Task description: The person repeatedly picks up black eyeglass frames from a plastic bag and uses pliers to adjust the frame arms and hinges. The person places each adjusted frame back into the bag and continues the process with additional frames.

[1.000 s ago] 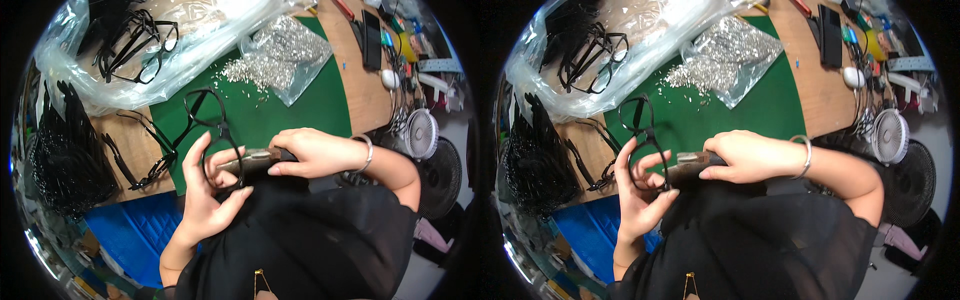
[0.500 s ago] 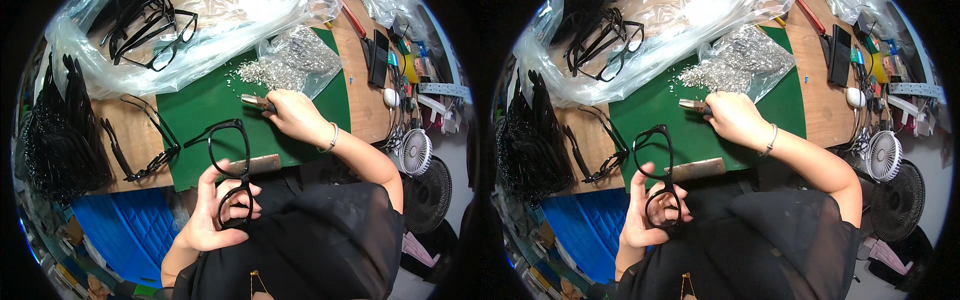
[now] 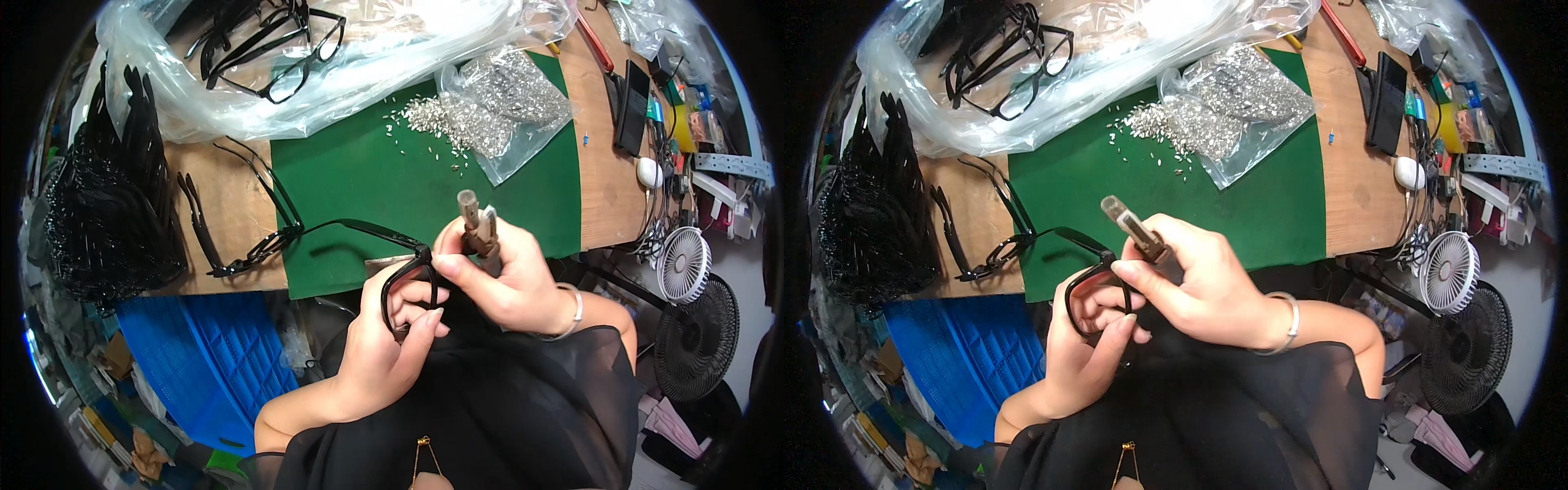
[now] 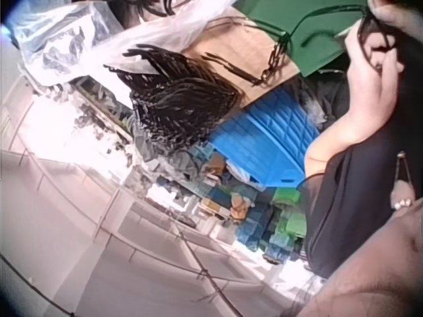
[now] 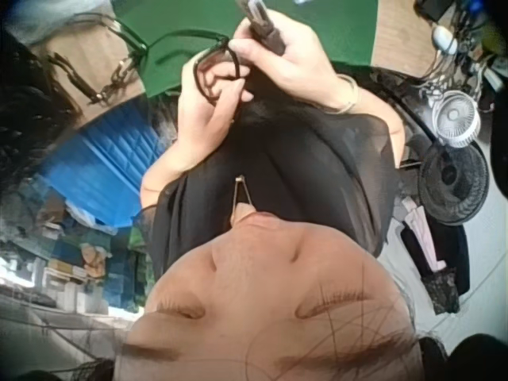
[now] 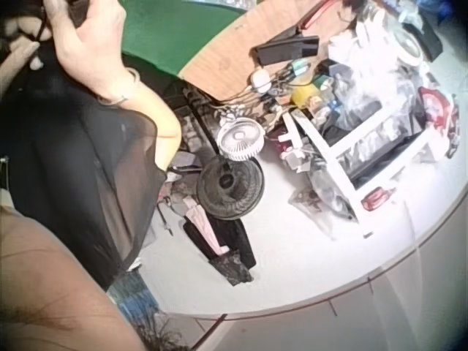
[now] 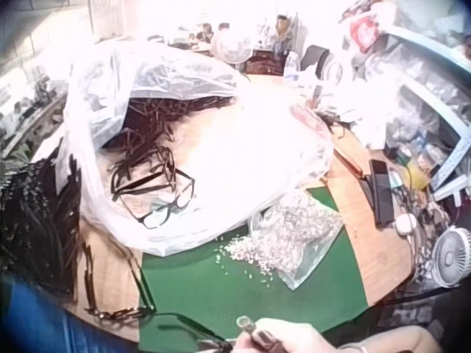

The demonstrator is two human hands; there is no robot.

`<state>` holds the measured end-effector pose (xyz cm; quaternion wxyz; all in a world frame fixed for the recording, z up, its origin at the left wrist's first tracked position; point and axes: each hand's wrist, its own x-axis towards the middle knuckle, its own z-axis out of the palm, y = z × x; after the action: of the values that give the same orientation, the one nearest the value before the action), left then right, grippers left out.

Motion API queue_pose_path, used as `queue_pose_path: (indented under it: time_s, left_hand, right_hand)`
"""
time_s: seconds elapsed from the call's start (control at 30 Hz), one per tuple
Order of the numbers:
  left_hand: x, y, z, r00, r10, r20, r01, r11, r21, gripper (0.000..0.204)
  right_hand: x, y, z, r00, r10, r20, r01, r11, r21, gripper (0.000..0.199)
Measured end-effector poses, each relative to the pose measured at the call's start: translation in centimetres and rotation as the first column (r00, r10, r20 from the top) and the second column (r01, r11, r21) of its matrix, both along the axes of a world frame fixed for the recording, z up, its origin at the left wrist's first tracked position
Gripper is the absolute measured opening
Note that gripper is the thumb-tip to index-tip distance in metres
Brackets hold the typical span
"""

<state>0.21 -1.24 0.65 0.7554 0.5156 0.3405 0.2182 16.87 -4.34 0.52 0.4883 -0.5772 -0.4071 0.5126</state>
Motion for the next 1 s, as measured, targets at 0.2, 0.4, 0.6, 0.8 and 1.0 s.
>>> queue_pose_path:
  time_s: [0.2,0.4,0.6,0.8,1.0]
  left_hand:
    - [0.6,-0.7,-0.8,1.000,0.025,0.007,-0.026,0.985,0.171,0.051]
    - [0.3,0.1,-0.6,0.996,-0.072,-0.051,0.079,0.984,0.159,0.052]
    - [-0.7,1.6,1.0,0.990,-0.139,0.002,0.139,0.988,-0.068,0.050]
    - [-2.7,1.9,2.3,0.990,-0.080,0.114,0.111,0.947,-0.300,0.047]
    - [-4.0,1.5,2.4,0.991,-0.131,0.037,0.136,0.965,-0.222,0.042]
  right_hand:
    - [-1.7,0.4,-0.7,0.921,-0.131,-0.368,0.122,0.991,-0.047,0.018]
    - [-0.4,1.2,0.3,0.828,-0.121,-0.547,-0.026,0.967,-0.253,0.019]
    - [-0.3,1.4,0.7,0.807,-0.056,-0.588,-0.124,0.957,-0.261,0.018]
    - [0.0,0.8,0.6,0.936,0.141,-0.322,-0.179,0.980,-0.091,0.021]
    - [1.2,0.4,-0.1,0.783,0.525,0.335,-0.558,0.830,0.005,0.021]
